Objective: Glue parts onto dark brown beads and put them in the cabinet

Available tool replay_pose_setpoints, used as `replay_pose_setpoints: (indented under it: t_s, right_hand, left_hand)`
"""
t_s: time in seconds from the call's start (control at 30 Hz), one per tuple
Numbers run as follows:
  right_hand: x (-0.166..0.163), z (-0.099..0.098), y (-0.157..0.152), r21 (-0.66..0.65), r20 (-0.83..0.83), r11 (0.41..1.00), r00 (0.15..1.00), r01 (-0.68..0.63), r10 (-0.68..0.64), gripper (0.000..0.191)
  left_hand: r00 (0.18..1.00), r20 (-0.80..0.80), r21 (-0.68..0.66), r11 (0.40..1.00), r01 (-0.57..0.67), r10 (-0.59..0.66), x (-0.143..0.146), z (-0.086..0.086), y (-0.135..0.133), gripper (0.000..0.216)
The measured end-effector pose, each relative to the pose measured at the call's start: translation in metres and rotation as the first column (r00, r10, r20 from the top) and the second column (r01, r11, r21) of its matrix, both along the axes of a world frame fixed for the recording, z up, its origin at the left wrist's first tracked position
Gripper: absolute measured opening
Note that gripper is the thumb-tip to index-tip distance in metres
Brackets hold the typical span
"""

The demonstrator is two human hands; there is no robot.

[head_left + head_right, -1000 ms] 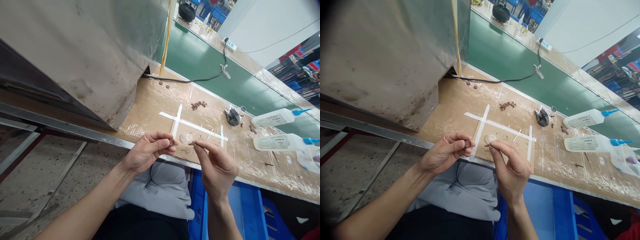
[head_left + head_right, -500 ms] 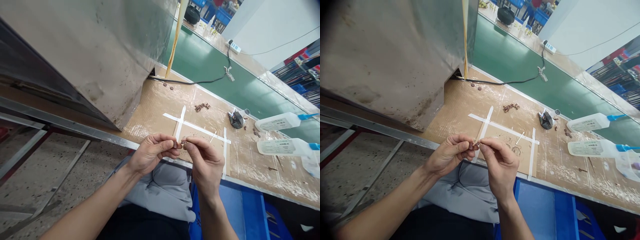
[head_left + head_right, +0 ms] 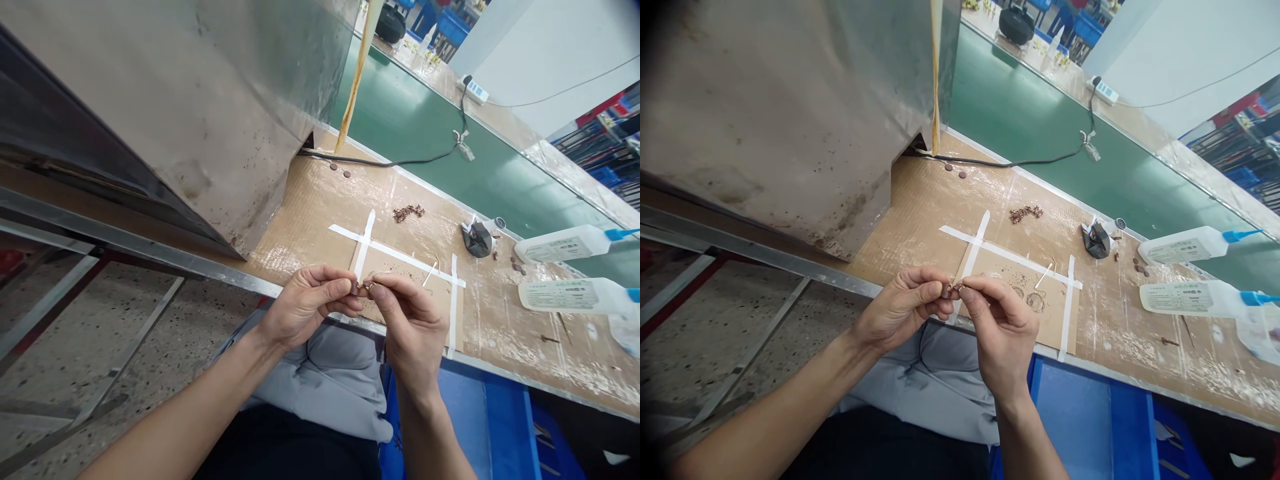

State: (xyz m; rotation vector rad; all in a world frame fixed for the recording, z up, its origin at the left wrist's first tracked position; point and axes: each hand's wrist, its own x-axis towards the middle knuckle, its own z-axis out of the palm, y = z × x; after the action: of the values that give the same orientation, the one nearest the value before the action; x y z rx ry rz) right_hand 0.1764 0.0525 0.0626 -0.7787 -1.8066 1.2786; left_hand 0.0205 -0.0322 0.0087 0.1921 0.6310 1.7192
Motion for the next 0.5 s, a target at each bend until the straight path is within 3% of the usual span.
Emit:
replay_pose_setpoints:
  t_s: [0.27, 0.5]
  right_hand:
    - [0.0, -0.003, 0.002, 0.069, -0.01, 0.998, 1.0, -0.01, 0.011, 0.012]
    - [-0.002, -0.014, -0.001, 0.243, -0.028, 0.969, 0.999, 0.047, -0.041, 0.012]
  left_hand:
    - [1.0, -0.009, -0.001, 1.0, 0.002, -0.002, 0.0, -0.002, -0.001, 0.03]
    - [1.0, 0.005, 0.003, 1.0, -0.003, 0.003, 0.001, 0.002, 0.0, 0.031]
